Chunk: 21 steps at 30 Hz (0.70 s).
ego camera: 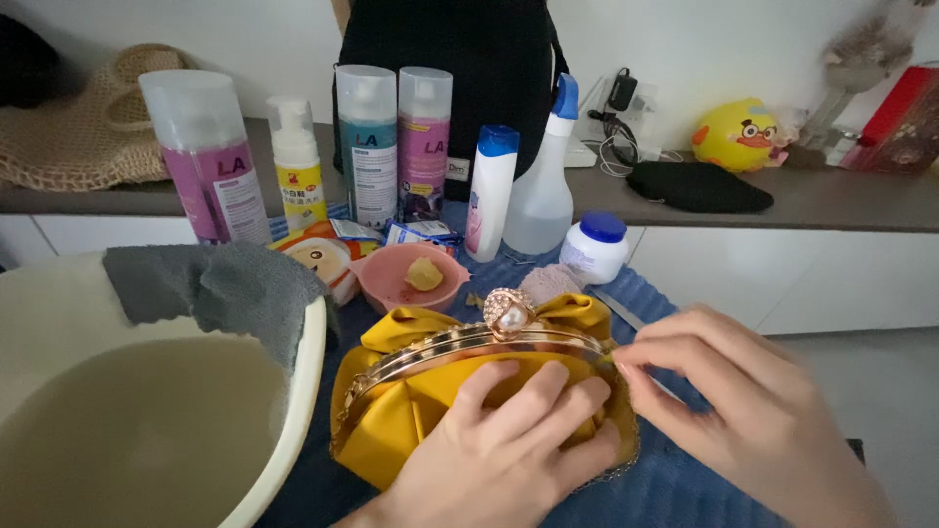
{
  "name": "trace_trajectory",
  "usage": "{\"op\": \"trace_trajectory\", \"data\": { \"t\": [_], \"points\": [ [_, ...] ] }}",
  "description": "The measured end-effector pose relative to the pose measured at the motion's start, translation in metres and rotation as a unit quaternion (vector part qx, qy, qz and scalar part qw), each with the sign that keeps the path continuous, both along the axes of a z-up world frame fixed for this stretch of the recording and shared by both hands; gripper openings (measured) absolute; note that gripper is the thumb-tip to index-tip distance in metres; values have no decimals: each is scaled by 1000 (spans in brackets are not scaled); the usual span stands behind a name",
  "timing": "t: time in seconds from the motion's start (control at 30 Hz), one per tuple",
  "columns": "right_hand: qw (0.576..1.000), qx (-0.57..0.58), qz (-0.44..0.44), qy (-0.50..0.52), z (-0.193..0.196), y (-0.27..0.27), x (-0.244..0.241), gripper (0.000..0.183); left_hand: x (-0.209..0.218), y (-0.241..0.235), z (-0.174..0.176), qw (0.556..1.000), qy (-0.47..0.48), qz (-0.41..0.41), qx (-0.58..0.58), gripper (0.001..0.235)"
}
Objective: Inspecting a yellow purse by opening and closing its decorative clasp and checking the interior
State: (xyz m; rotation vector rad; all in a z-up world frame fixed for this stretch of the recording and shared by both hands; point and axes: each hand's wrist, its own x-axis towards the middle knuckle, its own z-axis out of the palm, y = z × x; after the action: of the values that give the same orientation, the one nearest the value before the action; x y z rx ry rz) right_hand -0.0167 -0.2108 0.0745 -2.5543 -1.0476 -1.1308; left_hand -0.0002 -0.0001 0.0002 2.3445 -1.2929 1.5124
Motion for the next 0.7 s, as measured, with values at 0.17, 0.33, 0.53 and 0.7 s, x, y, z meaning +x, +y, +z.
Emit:
{"op": "trace_trajectory", "data": {
  "t": [0.17, 0.33, 0.53, 0.7],
  "points": [
    [999, 5, 27, -39, 13, 23, -2, 5, 0, -1, 2, 999, -34, 4, -13, 18],
    [994, -7, 89, -61, 20, 40, -1, 8, 0, 0, 2, 1000, -19, -4, -16, 22],
    [992, 37, 120, 15, 35, 54, -4, 20, -2, 3, 6, 1000, -13, -5, 25, 22],
    [978, 92, 179, 55, 50, 68, 12, 17, 0, 3, 7, 999, -39, -17, -15, 14]
  ]
}}
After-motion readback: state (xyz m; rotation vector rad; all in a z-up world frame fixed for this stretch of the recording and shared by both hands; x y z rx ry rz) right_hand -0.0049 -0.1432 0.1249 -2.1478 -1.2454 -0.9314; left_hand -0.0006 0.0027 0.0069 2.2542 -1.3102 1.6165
